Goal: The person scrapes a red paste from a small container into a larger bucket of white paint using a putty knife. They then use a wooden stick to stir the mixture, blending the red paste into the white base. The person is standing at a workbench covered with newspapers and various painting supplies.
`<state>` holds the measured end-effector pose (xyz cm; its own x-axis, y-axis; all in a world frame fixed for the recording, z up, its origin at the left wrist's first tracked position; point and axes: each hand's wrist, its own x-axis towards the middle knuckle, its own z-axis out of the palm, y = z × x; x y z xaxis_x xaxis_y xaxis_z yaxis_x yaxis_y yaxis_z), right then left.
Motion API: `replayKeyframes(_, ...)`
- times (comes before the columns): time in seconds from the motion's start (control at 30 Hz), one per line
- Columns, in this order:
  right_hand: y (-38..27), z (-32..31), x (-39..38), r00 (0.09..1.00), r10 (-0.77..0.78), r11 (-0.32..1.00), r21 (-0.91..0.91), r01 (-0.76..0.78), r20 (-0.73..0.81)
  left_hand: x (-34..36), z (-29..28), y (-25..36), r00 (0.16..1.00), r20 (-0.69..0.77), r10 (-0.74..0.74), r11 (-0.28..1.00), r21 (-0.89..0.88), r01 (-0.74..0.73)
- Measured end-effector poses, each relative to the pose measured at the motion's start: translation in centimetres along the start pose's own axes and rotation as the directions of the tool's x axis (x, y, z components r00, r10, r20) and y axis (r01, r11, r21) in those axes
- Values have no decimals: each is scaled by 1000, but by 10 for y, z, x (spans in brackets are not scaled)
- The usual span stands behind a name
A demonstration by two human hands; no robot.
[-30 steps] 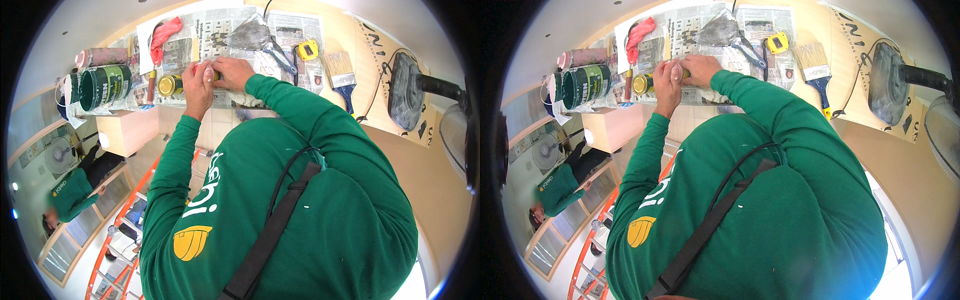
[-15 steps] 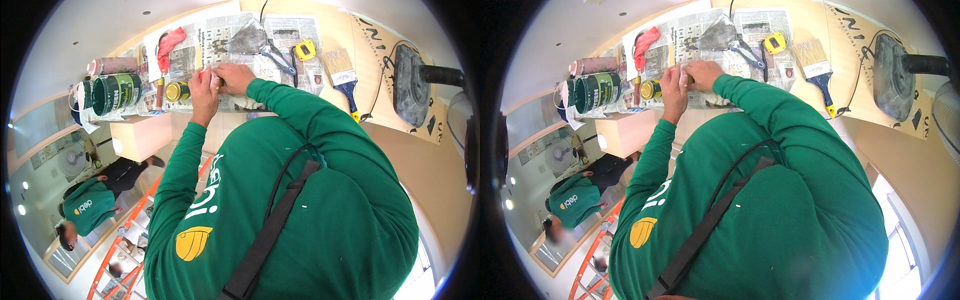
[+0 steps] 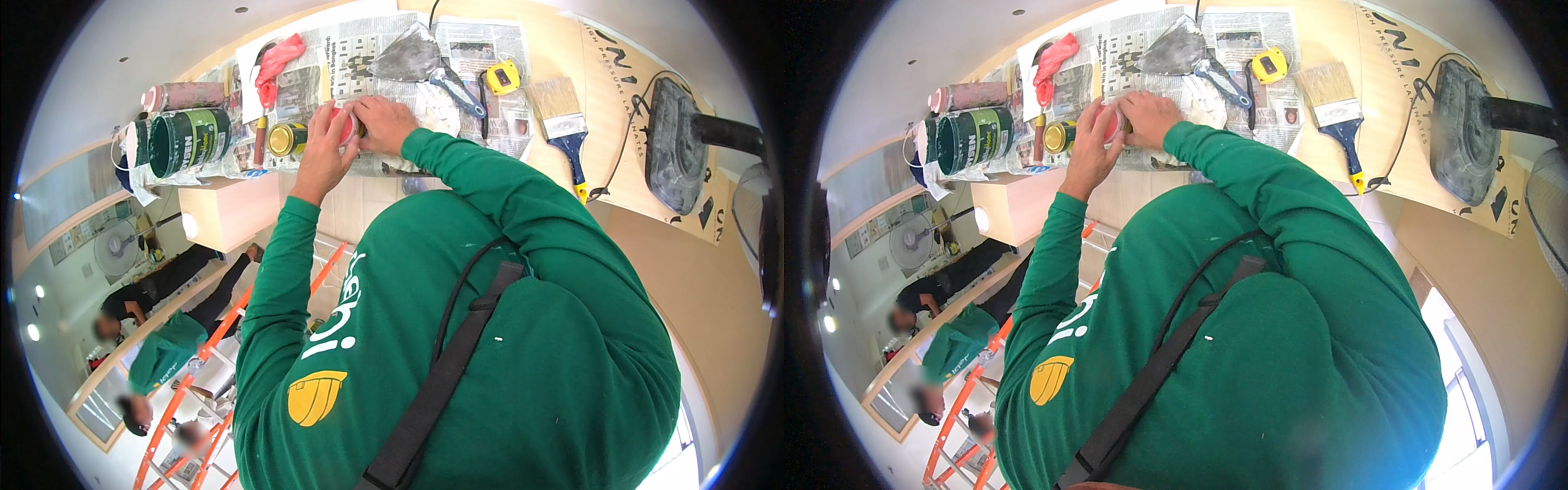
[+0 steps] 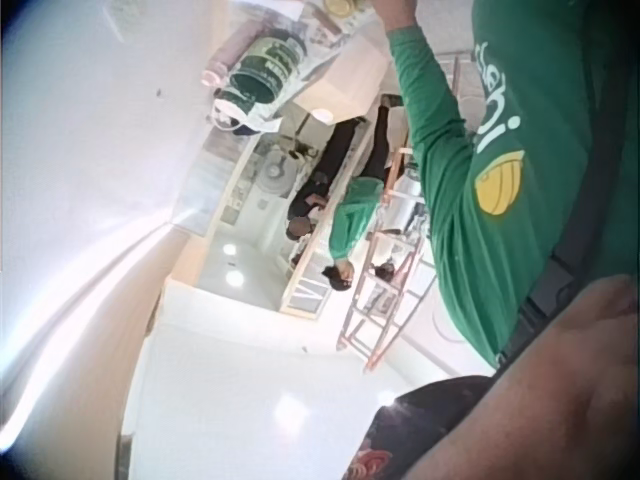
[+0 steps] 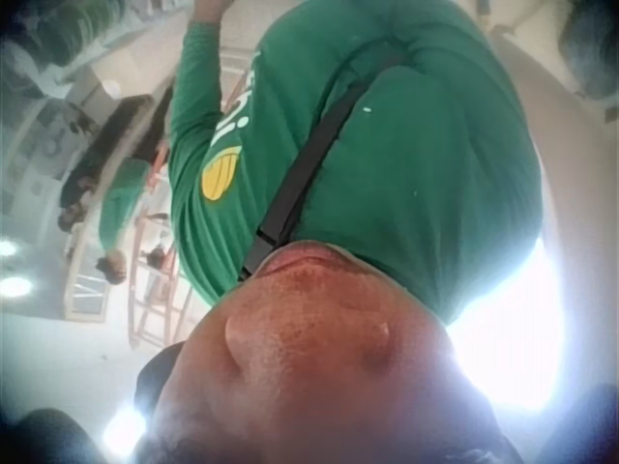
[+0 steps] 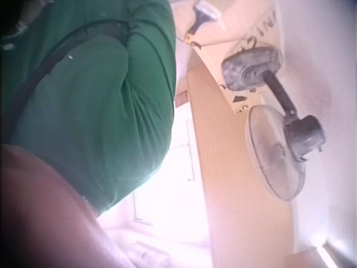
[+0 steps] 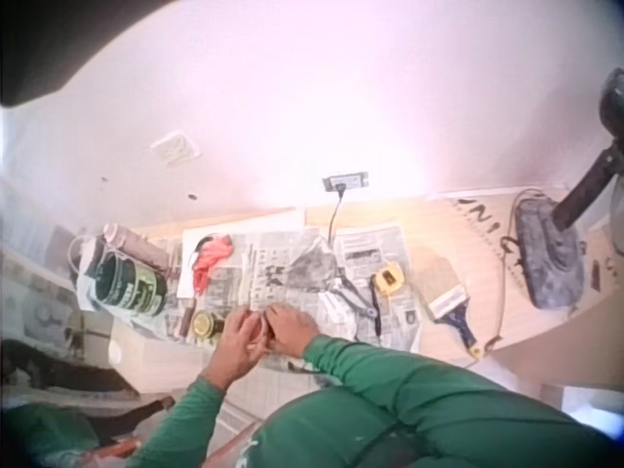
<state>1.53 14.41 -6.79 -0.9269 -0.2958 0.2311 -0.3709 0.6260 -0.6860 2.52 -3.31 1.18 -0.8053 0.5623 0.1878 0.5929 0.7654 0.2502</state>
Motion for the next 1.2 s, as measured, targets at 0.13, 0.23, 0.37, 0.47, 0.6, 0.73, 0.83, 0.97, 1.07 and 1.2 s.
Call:
replayKeyframes(0.13, 0, 6, 0, 1000, -2, 1000, -16, 2, 11, 3, 14, 7, 993, -50, -108, 985, 131, 114)
replayKeyframes(0.23, 0, 5, 1, 999, 10, 1000, -12, -9, 44, 3, 15, 0, 999, -6, -48, 971, 234, 48)
replayKeyframes(0.37, 2, 8, -1, 999, 11, 999, -32, -9, 50, 8, 16, -1, 999, -37, -19, 978, 208, 26)
replayKeyframes(0.47, 4, 10, 1, 1000, -16, 1000, 10, 16, -19, 7, 18, 0, 996, -43, -80, 979, 184, 87)
replayKeyframes(0.6, 3, 6, 1, 999, 5, 1000, -6, -5, 35, 9, 14, 0, 990, -14, -143, 979, 148, 144)
replayKeyframes(0.73, 1, 1, 2, 998, 12, 1000, 4, -12, 65, 16, 5, -5, 974, 94, -206, 978, -7, 208)
replayKeyframes(0.83, -1, -2, 4, 996, 12, 1000, -10, -11, 90, 16, 1, -5, 982, 92, -162, 987, 31, 160)
replayKeyframes(0.97, 0, 1, 0, 1000, 2, 1000, 21, -2, 19, 18, 8, 4, 985, 28, -173, 981, 98, 169)
replayKeyframes(1.07, 1, 1, 1, 1000, 16, 1000, 11, -16, 27, 19, 13, 11, 963, 11, -268, 956, 126, 264)
replayKeyframes(1.2, 2, 0, -1, 999, 21, 1000, 18, -22, 47, 19, 14, 10, 956, 67, -286, 945, 186, 270)
